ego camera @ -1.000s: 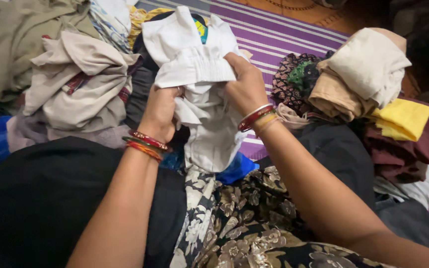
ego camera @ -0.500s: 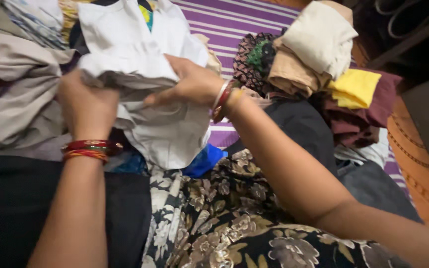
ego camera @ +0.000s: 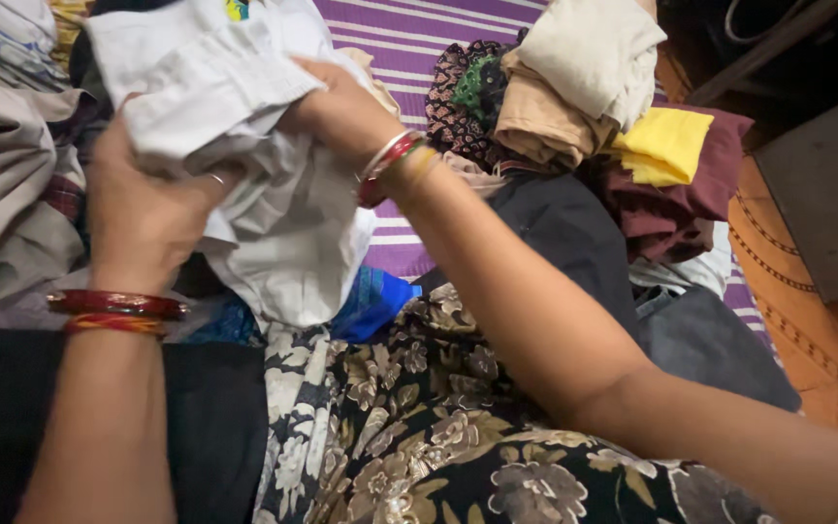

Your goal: The person picks up and folds a yellow garment, a white garment, and a pair of black pants by hand from a pile on the floor.

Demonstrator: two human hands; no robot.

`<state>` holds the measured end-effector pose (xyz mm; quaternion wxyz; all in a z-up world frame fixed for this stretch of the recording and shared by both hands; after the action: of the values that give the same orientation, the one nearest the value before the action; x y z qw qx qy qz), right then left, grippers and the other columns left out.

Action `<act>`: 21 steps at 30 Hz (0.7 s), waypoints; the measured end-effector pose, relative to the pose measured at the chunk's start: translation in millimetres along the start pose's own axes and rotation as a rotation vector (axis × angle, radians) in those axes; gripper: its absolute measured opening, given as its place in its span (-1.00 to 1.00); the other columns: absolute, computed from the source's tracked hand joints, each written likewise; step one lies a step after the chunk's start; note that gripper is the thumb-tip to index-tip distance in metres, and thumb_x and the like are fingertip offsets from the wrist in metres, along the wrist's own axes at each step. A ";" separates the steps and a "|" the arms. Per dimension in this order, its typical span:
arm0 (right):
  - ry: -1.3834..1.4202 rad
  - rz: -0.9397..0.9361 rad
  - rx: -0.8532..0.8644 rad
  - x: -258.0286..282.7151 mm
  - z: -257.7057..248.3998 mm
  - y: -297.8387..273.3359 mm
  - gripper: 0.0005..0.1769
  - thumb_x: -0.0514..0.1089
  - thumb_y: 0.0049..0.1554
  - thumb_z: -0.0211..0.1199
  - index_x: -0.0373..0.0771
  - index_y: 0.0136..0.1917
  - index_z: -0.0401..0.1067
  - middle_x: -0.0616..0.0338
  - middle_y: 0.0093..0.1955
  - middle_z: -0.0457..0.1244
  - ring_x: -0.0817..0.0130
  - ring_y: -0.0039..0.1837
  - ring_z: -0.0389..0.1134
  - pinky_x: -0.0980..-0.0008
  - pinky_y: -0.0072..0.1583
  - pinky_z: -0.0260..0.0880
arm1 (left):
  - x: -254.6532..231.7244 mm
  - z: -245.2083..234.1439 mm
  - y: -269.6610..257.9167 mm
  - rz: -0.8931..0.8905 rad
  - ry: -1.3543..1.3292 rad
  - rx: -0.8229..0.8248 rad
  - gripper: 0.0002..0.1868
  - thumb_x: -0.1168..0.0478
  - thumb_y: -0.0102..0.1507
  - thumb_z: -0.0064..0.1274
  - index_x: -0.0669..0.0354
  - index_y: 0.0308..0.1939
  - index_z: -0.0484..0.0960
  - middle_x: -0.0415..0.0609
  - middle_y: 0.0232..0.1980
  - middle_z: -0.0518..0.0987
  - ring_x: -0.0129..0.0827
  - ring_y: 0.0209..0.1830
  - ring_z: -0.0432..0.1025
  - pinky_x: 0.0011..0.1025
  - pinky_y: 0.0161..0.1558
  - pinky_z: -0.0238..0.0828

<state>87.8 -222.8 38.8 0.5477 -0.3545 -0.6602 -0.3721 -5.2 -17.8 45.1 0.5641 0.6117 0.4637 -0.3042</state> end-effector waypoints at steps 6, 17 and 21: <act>-0.307 0.025 0.212 31.1 22.2 -20.2 -0.44 -0.14 -0.05 0.52 -0.32 0.19 0.47 0.04 0.09 0.46 0.34 0.10 0.48 0.39 0.22 0.45 | 34.6 -12.2 -2.0 0.034 0.226 -0.210 -0.75 0.39 0.36 0.19 0.26 0.13 0.64 0.06 0.09 0.71 -0.29 0.12 0.60 -0.32 0.14 0.50; -0.323 0.055 -0.227 14.0 -3.3 -10.1 -0.55 -0.17 0.14 0.30 -0.25 0.31 0.49 -0.02 0.19 0.46 0.34 0.20 0.50 0.39 0.27 0.44 | 17.4 16.7 -1.2 -0.215 -0.023 -0.089 -0.49 0.42 0.12 0.23 0.21 0.17 0.54 -0.06 0.04 0.64 -0.35 0.03 0.56 -0.38 -0.01 0.50; 0.113 0.137 0.167 20.7 22.0 -36.2 -0.41 -0.32 0.08 0.43 -0.38 0.37 0.41 -0.06 0.28 0.39 0.36 0.26 0.40 0.40 0.36 0.35 | 20.8 -1.2 -6.7 0.131 0.253 -0.226 -0.74 0.45 0.33 0.09 0.37 0.10 0.63 0.00 0.11 0.68 -0.31 0.17 0.59 -0.32 0.18 0.49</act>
<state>42.9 -219.2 52.8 0.6359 -0.3303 -0.6313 -0.2967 -3.5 -12.4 24.0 0.5850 0.6068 0.5213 -0.1335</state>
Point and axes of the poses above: each hand's wrist, its own y-axis towards the middle knuckle, its own z-axis out of the palm, x = y × z, the point moved 1 cm from there along y, towards the middle knuckle
